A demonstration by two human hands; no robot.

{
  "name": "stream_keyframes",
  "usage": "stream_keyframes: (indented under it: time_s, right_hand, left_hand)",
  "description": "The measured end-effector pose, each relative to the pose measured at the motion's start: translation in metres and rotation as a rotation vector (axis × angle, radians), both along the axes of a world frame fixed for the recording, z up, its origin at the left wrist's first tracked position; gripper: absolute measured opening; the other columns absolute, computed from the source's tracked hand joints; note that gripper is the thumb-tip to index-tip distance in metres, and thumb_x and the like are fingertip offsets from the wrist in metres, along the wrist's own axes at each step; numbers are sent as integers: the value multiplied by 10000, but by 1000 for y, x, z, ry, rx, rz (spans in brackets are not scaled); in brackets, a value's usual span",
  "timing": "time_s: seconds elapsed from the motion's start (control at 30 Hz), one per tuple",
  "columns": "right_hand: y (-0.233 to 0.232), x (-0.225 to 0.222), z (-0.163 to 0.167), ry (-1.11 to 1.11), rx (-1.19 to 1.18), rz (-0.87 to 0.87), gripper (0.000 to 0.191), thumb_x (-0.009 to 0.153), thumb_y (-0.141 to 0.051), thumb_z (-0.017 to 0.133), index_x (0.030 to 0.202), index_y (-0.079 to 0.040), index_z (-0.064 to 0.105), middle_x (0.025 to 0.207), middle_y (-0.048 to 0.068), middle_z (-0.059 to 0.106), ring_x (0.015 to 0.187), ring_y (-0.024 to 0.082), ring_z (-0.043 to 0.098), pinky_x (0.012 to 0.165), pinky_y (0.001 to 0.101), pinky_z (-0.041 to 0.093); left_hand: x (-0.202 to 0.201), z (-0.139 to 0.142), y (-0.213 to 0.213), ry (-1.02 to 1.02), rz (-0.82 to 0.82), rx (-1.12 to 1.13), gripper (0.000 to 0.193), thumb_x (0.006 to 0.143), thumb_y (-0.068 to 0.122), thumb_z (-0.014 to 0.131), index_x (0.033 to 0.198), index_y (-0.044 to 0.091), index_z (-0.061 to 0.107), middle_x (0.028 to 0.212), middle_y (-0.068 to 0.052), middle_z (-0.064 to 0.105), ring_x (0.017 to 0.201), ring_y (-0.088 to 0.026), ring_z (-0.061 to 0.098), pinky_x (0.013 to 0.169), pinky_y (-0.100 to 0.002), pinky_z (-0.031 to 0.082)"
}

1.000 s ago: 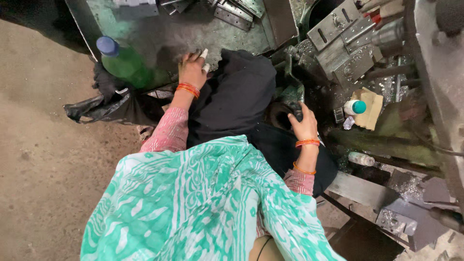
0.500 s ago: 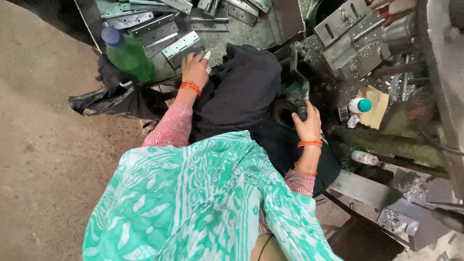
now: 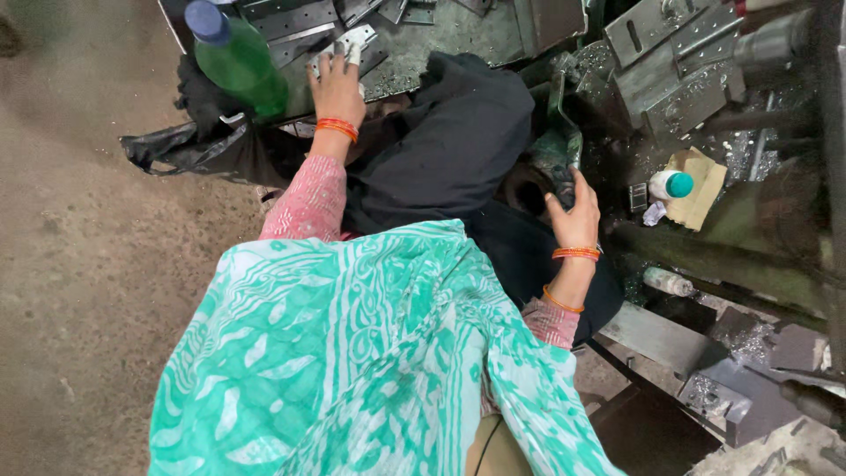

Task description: The person sits on the floor and repeatedly places small metal brackets into a press machine, activates the press, and removes the processed pieces. The person handles the brackets one at a time and stacks the finished pieces to the left.

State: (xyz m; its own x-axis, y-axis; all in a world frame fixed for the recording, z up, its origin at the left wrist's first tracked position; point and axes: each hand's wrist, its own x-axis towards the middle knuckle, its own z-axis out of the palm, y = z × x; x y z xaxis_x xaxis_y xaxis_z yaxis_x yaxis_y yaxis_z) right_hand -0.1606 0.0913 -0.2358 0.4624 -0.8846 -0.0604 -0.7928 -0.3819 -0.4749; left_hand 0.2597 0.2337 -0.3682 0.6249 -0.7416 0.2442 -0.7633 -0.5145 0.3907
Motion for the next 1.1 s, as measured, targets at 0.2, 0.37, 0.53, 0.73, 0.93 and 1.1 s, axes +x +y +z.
stream_keyframes:
  time_s: [0.2, 0.37, 0.53, 0.73, 0.93, 1.1]
  right_hand:
    - [2, 6, 4, 25, -7, -26, 669, 875, -212, 777, 1494, -125, 539, 1396, 222, 609, 1273, 399, 596, 1048, 452, 482]
    - [2, 9, 2, 28, 29, -84, 673, 858, -225, 773, 1486, -143, 545, 1372, 210, 617, 1238, 377, 619, 1033, 437, 493]
    - [0, 5, -4, 8, -1, -57, 675, 855, -236, 782, 1479, -127, 547, 1346, 220, 625, 1223, 391, 615, 1028, 450, 491]
    - [-1, 5, -8, -18, -8, -60, 669, 850, -262, 768, 1470, -140, 548, 1358, 217, 612, 1232, 406, 599, 1026, 467, 486]
    - [6, 6, -9, 2, 19, -114, 669, 842, -286, 763, 1467, -183, 549, 1350, 192, 610, 1237, 406, 590, 1005, 483, 493]
    - [11, 3, -14, -9, 25, -137, 667, 842, -305, 757, 1459, -188, 533, 1408, 193, 567, 1236, 403, 592, 987, 490, 503]
  left_hand:
    - [17, 5, -2, 34, 71, 194, 565, 837, 158, 764, 1372, 83, 598, 1337, -125, 571, 1246, -359, 500, 1091, -652, 347]
    - [24, 11, -5, 224, 132, 59, 730, 797, 216, 843, 1467, 171, 557, 1235, -169, 547, 1133, -409, 505, 978, -586, 415]
    - [37, 14, -16, 411, 204, -18, 842, 662, 180, 892, 1433, 237, 558, 1206, -168, 570, 1123, -398, 562, 947, -509, 483]
    - [28, 6, -22, 413, 134, -78, 843, 735, 67, 806, 1512, 200, 507, 1082, -190, 635, 1056, -429, 612, 906, -519, 504]
    - [23, 6, -30, 618, 211, -323, 710, 763, 73, 837, 1427, 154, 603, 1122, -171, 725, 1008, -326, 698, 888, -413, 533]
    - [23, 19, -59, 1234, 89, -681, 611, 816, -78, 716, 1411, 16, 613, 1237, -124, 728, 1035, -204, 691, 895, -299, 552]
